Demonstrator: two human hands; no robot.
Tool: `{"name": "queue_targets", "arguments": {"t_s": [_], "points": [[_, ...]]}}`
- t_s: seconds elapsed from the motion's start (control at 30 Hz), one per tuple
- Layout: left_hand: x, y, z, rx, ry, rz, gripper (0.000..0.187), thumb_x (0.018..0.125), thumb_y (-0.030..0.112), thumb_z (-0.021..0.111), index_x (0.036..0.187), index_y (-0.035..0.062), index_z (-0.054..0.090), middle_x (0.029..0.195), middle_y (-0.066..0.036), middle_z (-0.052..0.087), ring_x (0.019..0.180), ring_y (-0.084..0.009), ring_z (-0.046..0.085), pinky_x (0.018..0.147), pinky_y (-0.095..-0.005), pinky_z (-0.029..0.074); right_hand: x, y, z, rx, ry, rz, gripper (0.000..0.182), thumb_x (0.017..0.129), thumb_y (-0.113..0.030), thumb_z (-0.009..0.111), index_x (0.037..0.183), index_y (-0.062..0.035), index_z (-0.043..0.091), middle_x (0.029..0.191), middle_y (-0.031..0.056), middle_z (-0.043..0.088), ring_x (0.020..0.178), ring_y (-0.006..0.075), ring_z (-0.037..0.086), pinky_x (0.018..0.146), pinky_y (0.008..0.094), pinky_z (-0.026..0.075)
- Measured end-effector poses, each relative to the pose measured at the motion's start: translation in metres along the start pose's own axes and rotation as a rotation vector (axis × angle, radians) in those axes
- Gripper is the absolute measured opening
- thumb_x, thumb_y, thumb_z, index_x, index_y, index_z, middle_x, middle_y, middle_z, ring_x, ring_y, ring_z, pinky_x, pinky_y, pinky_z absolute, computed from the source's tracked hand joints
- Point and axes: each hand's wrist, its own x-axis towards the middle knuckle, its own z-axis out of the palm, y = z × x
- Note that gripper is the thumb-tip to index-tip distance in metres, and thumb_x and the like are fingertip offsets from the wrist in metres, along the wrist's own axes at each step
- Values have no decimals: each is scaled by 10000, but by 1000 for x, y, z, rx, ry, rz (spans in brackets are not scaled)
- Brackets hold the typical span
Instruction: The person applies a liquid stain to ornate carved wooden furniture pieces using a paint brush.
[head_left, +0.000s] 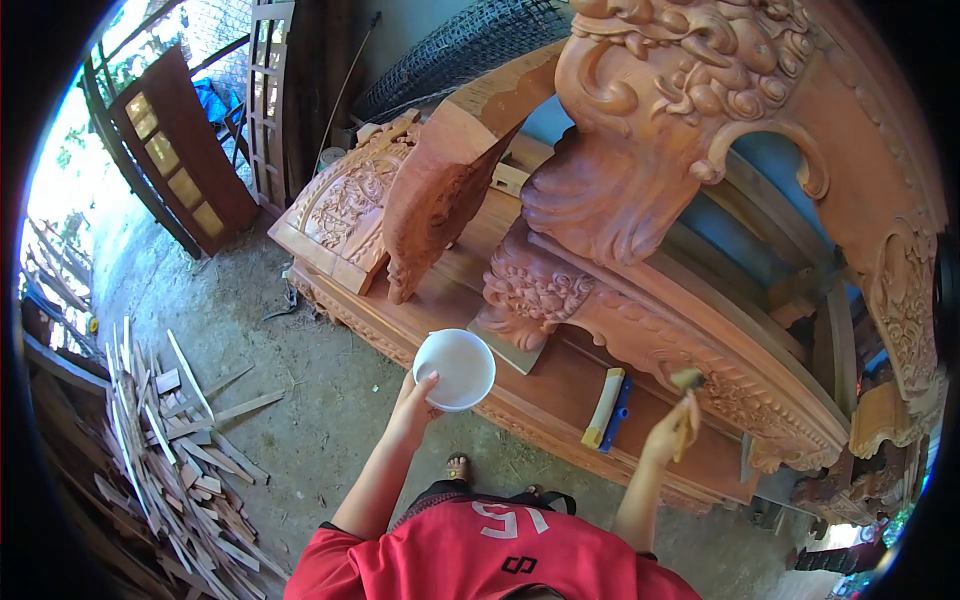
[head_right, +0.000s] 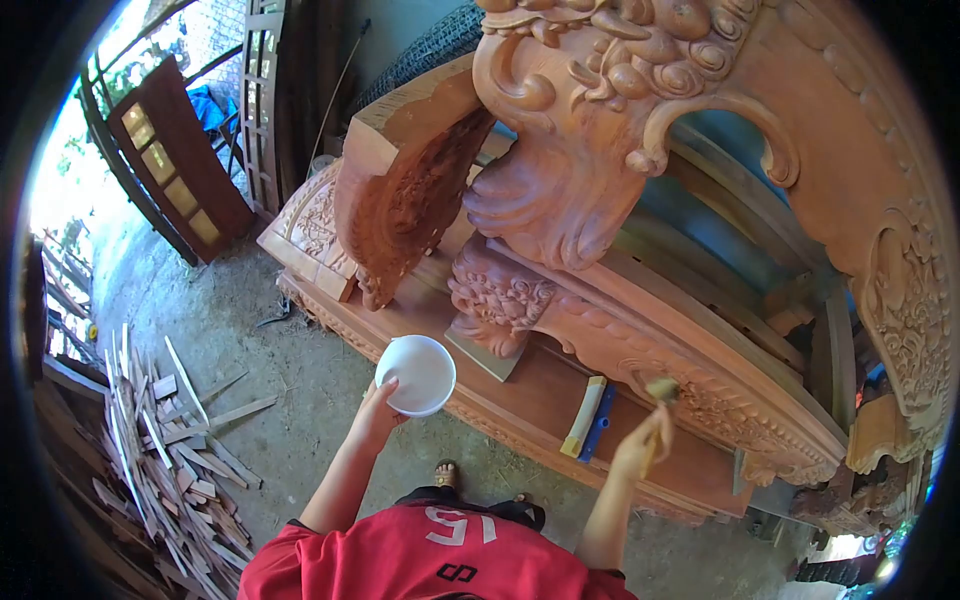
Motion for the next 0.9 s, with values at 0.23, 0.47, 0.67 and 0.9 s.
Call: {"name": "queue_targets", "arguments": {"t_s": [0.23,0.47,0.67,0.9], "points": [[10,-6,26,59,-67,-28,627,826,389,536,1330,129,270,1176,-53,464,982,-164,506,780,-328,390,5,-23,39,159,130,-86,205,830,25,495,982,-32,621,1248,197,473,1126,313,481,900,337,419],[16,-22,49,112,-135,-112,613,834,365,532,1334,127,268,1195,-63,457,1014,-187,510,779,-340,414,-8,-93,60,496,-356,-148,144,794,1,581,925,-33,629,926,144,636,838,233,616,773,285,460],[16,-25,56,113,-171,-116,580,837,357,523,1319,141,284,1193,-61,459,1021,-190,507,785,-342,407,18,-16,10,320,-221,119,190,838,-99,575,975,24,621,981,150,634,923,219,600,827,318,455],[21,-35,51,142,-166,-136,547,844,364,510,1304,157,299,1165,-49,471,999,-171,505,773,-330,399,51,35,-23,-12,313,152,334,900,-134,491,1165,69,501,1217,213,495,1146,291,475,970,373,371]]}}
